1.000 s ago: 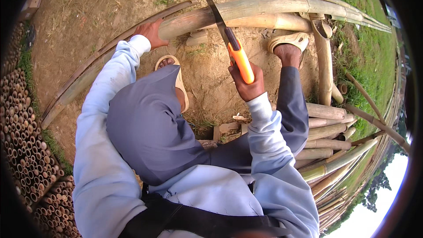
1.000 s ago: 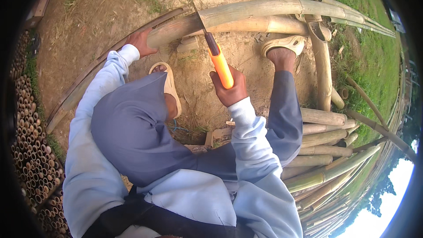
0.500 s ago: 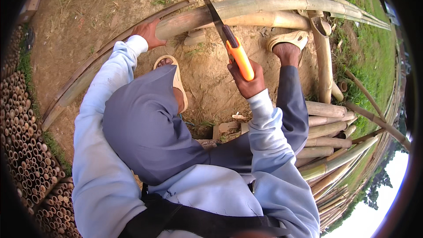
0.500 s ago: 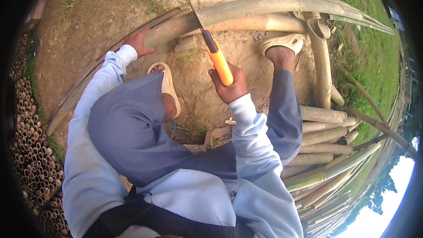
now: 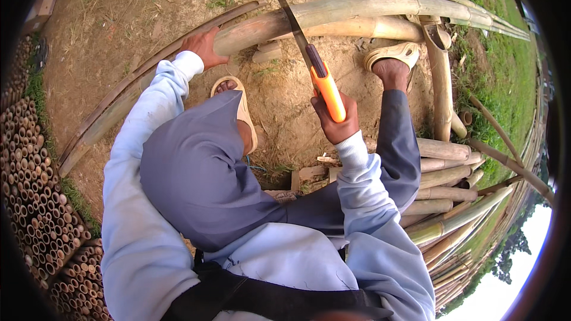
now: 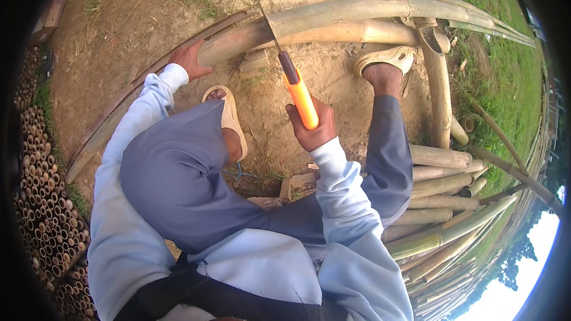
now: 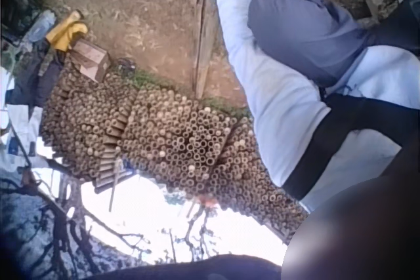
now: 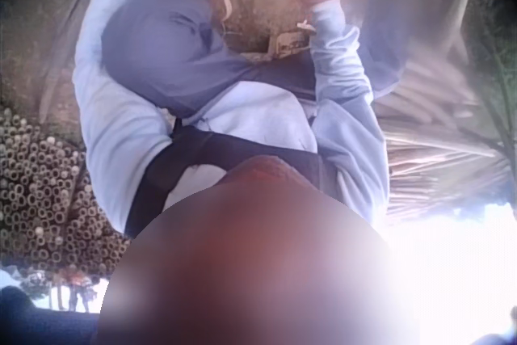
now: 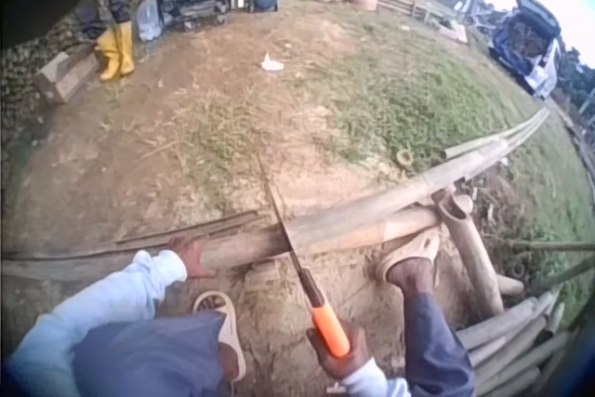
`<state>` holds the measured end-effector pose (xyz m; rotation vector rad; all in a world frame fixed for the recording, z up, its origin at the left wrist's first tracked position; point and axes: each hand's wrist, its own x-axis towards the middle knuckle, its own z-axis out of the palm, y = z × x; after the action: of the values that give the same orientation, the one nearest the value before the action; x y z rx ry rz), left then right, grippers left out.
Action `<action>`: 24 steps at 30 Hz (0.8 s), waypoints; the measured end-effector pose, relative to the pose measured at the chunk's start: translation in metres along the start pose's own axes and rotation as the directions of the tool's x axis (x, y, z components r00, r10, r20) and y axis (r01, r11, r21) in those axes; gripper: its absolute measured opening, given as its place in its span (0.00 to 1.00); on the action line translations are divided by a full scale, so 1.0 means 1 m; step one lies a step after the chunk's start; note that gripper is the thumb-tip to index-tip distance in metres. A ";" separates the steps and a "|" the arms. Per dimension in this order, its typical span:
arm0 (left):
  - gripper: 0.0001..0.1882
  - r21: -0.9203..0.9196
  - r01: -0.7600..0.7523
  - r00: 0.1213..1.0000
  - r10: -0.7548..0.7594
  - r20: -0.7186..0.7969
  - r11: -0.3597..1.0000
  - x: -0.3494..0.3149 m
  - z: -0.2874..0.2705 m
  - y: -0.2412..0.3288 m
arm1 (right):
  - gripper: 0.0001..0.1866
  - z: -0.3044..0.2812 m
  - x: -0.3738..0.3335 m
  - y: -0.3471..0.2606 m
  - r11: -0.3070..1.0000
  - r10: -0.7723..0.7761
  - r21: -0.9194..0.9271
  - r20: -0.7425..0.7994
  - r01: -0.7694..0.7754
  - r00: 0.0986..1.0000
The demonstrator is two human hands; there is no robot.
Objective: The person retrieves a hand saw from a blue cloth, positions a bamboo pole on the ground, and sits down to saw through it. The person uses a back-and-forth motion to cut the bamboo, eventually separating a section.
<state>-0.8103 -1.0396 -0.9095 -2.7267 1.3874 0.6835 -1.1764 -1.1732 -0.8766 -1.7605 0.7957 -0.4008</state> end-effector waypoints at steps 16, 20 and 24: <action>0.50 0.018 0.005 1.000 -0.005 0.022 1.000 0.002 -0.003 0.000 | 0.11 -0.019 -0.007 0.005 0.998 0.041 0.039 0.012 -0.041 0.999; 0.50 0.021 0.047 0.996 -0.049 0.071 0.999 0.001 -0.004 0.004 | 0.10 -0.034 -0.075 -0.030 0.990 0.099 -0.105 0.030 -0.095 0.995; 0.49 0.039 -0.019 1.000 0.018 0.013 0.999 0.003 0.002 -0.001 | 0.17 -0.071 -0.132 -0.089 0.950 0.264 -0.186 0.062 -0.249 0.962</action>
<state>-0.8086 -1.0406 -0.9131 -2.6780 1.4095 0.6664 -1.2875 -1.1184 -0.7541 -1.7942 1.0087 -0.0801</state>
